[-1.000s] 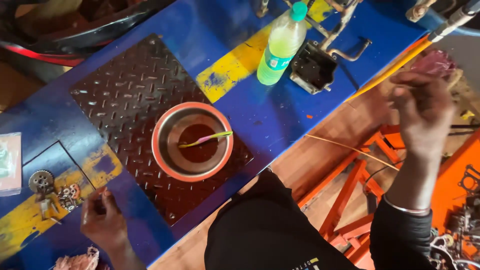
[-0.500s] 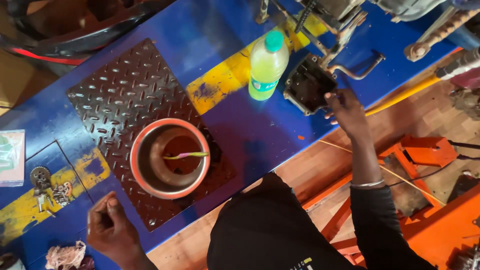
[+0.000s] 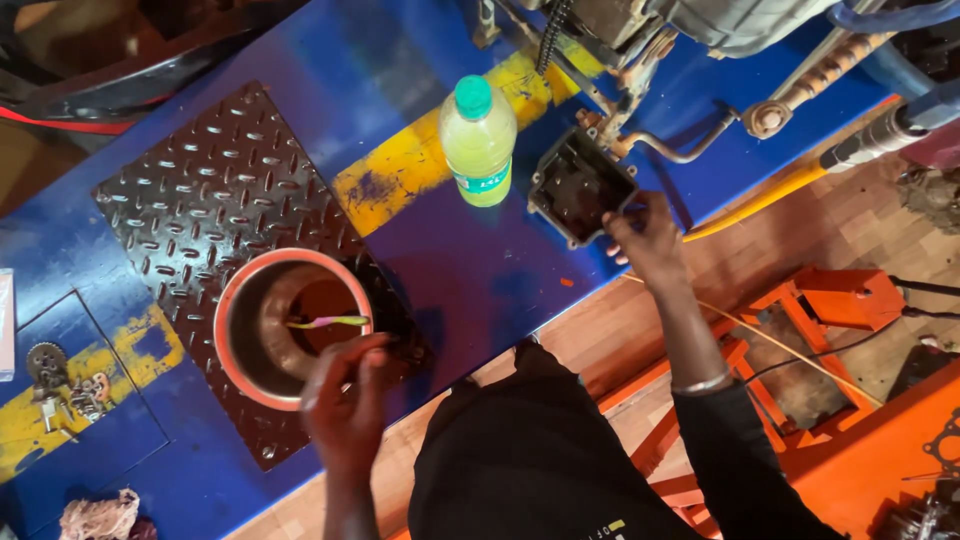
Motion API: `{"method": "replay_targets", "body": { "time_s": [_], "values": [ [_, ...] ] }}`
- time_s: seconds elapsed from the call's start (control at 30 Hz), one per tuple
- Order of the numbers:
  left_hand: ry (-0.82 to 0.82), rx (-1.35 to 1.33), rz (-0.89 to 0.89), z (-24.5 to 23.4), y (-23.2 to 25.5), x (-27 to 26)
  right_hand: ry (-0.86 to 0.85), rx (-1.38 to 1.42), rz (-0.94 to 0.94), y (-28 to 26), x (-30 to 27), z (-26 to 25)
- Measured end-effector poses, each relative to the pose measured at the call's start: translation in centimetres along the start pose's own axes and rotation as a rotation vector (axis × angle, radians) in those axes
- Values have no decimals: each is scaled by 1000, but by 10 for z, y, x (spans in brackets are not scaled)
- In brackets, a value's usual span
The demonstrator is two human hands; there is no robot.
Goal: The person removes small mechanical parts from a black casing and places them on a blue workbench. They then pour a yellow liquid from a plastic bottle over the parts held in their hand, followed by using a toothbrush to scrub the parts. Finally, the person picks up the casing and places the cleaned parts into a blue bucket.
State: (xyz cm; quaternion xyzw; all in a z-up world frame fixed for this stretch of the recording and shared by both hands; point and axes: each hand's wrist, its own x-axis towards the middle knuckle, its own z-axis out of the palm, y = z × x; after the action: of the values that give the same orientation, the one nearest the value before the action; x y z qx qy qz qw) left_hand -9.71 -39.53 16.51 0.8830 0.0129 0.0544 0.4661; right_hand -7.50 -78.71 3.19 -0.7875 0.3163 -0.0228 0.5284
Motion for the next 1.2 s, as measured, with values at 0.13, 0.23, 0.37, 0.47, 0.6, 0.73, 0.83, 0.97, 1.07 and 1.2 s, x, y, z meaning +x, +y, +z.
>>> {"method": "replay_targets", "body": {
  "time_s": [0.13, 0.23, 0.37, 0.47, 0.6, 0.73, 0.83, 0.97, 1.07, 1.2],
  "values": [
    [-210, -178, -3, 31, -1, -7, 8, 37, -27, 4, -37, 7],
    [-375, -285, -167, 69, -14, -8, 28, -32, -151, 13, -68, 17],
    [-600, -425, -280, 115, -36, -7, -10, -128, -157, 5, -92, 35],
    [-637, -621, -353, 116, -30, 1, -5, -52, -403, -17, -108, 39],
    [-604, -754, -351, 95, -20, 9, 72, 8, -512, -43, -114, 32],
    [-526, -944, -278, 68, -1, 15, 72, 128, -639, -70, -113, 28],
    [-458, -1014, -215, 48, 13, 15, 38, 209, -741, -92, -116, 31],
    [-379, -1062, -134, 25, 13, 14, -5, 297, -820, -111, -122, 42],
    [-340, -1075, -92, 12, 8, 14, -35, 308, -905, -123, -125, 50],
    [-315, -1087, -56, -4, -3, 13, -73, 339, -962, -128, -124, 66]
  ]
}}
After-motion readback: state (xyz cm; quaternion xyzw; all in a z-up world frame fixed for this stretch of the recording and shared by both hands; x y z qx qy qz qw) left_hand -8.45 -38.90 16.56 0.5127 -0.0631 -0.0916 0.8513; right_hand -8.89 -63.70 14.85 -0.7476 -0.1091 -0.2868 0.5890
